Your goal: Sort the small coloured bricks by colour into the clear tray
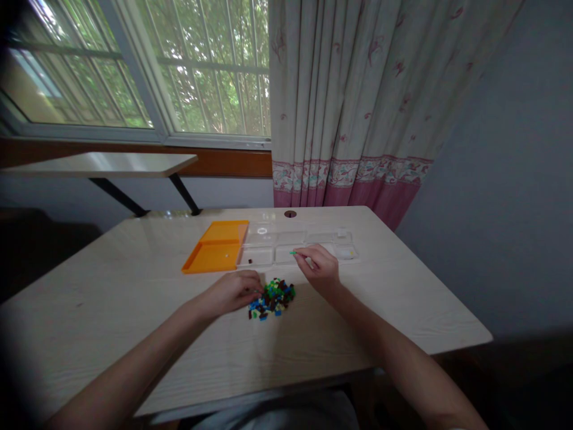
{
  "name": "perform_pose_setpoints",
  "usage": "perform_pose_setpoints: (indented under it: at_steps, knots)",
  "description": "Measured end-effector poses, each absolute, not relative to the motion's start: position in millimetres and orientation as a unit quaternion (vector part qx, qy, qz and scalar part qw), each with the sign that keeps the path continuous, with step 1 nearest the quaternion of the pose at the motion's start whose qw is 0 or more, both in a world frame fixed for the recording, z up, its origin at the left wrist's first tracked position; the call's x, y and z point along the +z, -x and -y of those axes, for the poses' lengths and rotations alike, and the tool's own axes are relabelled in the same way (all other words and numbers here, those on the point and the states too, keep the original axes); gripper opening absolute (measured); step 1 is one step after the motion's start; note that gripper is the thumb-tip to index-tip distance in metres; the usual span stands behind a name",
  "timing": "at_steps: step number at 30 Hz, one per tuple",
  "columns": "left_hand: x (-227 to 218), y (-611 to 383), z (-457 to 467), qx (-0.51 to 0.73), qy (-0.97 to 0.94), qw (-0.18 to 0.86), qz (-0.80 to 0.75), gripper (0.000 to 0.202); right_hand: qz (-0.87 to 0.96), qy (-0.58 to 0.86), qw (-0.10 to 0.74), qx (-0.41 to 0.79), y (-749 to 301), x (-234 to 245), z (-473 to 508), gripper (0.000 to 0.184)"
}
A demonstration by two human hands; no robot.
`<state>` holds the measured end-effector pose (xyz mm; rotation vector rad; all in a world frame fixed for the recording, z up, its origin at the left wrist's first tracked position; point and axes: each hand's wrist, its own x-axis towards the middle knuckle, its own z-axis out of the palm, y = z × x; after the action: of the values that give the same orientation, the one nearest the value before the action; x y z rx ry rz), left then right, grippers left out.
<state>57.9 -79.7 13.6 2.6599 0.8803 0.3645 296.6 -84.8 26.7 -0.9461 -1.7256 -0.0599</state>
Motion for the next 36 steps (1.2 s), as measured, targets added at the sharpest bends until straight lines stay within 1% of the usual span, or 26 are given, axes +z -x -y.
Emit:
perform_pose_setpoints:
  at_steps: [9, 16, 19, 25, 27, 31, 36]
  knots:
    - [17, -59, 82, 0.12, -0.933, 0.151, -0.303, 0.018, 0.732, 0.391, 0.557, -0.035, -298, 27, 84, 0.01]
    - [18, -58, 81, 0.112, -0.937, 0.13, -0.304, 0.015, 0.756, 0.382, 0.53, -0.049, -307, 20, 73, 0.012]
    - [20, -58, 82, 0.104, -0.941, 0.116, -0.301, 0.015, 0.776, 0.403, 0.482, -0.058, -317, 16, 62, 0.015]
    - [21, -58, 83, 0.096, -0.943, 0.107, -0.299, 0.015, 0.799, 0.526, 0.287, -0.037, -344, 12, 41, 0.017]
    - [20, -58, 83, 0.094, -0.943, 0.106, -0.3, 0.015, 0.793, 0.556, 0.245, -0.033, -350, 10, 37, 0.017]
    - [20, -58, 82, 0.098, -0.942, 0.105, -0.304, 0.014, 0.787, 0.581, 0.206, -0.017, -353, 4, 33, 0.019]
    - [19, -57, 82, 0.101, -0.94, 0.111, -0.305, 0.016, 0.785, 0.591, 0.185, -0.008, -351, 2, 32, 0.021]
